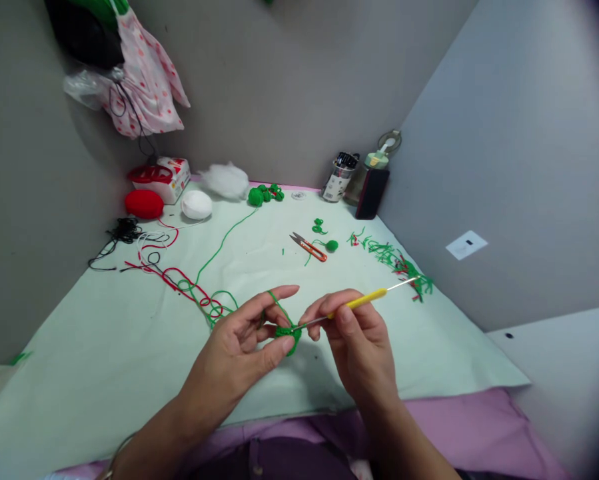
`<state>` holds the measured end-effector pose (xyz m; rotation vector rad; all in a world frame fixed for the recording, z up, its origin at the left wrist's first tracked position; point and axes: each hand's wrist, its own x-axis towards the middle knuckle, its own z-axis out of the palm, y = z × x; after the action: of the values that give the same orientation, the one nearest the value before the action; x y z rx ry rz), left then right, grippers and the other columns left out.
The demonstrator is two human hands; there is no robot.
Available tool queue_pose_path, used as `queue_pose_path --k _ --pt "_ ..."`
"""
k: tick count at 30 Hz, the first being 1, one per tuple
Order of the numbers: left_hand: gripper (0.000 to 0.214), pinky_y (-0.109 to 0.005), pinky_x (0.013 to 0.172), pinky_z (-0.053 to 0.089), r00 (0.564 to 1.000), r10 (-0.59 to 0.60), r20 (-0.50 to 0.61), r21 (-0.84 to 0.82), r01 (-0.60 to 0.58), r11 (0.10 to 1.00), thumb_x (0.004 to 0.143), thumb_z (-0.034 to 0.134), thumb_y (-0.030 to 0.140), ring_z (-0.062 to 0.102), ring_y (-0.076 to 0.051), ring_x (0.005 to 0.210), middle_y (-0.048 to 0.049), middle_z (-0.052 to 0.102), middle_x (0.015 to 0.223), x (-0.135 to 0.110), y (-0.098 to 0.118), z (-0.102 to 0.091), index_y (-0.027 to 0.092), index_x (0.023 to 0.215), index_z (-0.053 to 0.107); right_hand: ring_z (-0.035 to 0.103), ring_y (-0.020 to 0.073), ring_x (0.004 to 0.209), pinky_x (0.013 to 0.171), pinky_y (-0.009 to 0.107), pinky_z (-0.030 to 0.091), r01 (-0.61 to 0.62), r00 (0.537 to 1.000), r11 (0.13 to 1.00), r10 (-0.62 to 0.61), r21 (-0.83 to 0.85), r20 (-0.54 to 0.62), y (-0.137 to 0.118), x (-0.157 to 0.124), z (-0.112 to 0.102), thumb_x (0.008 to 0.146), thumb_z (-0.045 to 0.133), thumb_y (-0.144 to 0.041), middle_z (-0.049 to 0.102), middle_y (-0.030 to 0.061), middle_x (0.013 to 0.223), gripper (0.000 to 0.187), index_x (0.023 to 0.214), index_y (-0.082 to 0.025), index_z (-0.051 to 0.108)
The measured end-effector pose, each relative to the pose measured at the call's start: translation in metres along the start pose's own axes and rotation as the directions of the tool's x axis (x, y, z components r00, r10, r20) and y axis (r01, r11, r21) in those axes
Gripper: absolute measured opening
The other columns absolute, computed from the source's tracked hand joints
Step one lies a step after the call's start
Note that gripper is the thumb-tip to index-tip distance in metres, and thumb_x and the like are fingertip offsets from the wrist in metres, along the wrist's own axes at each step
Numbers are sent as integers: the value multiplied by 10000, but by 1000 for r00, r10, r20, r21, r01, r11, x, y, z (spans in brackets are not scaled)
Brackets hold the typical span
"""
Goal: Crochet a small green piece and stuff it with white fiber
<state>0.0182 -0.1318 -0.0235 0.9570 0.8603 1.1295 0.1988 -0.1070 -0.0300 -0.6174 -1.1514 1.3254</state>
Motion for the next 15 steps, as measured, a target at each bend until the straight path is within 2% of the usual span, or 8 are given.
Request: queue_pose_path --k 3,6,8,12,13,15 --pt "461 -262 956 529 1000 9 -24 41 -8 999 871 824 260 646 -128 897 18 644 928 -1 2 -1 351 1317 753 699 152 740 694 285 574 49 998 996 -46 -74 46 -1 -2 -4 1049 631 -349 794 37 882 176 982 -243 755" --pt "459 -274 957 519 999 35 -41 127 -30 991 869 805 252 633 -142 914 18 634 922 -1 3 -1 348 1315 753 712 167 799 736 317 582 169 984 956 -148 -239 104 -4 -6 -7 1081 560 -277 796 37 953 192 1059 -269 751" --pt "452 -286 974 511 994 70 -82 214 -52 975 861 787 229 631 -153 937 18 631 911 -1 5 0 342 1298 760 728 191 877 771 348 589 302 950 874 -244 -380 193 -7 -9 -7 1077 537 -201 797 51 1000 227 1133 -276 744" --pt "441 -284 967 508 966 195 -169 365 -123 923 846 751 200 618 -155 909 20 624 881 0 6 7 321 1269 774 748 228 936 773 373 604 531 845 635 -347 -561 407 -10 -15 -7 1027 597 -135 806 103 1093 257 1213 -251 732" --pt "445 -282 964 512 962 209 -178 372 -131 919 840 754 203 616 -154 898 21 621 872 0 6 8 314 1270 774 752 231 927 753 369 608 558 828 603 -364 -571 426 -9 -15 -7 1025 606 -146 808 111 1103 251 1215 -250 733" --pt "457 -278 968 522 964 187 -191 337 -115 935 831 767 213 620 -154 900 21 621 863 -1 5 9 307 1279 768 759 233 910 728 368 612 570 821 617 -403 -543 404 -8 -16 -6 1045 587 -185 814 112 1077 236 1212 -256 737"
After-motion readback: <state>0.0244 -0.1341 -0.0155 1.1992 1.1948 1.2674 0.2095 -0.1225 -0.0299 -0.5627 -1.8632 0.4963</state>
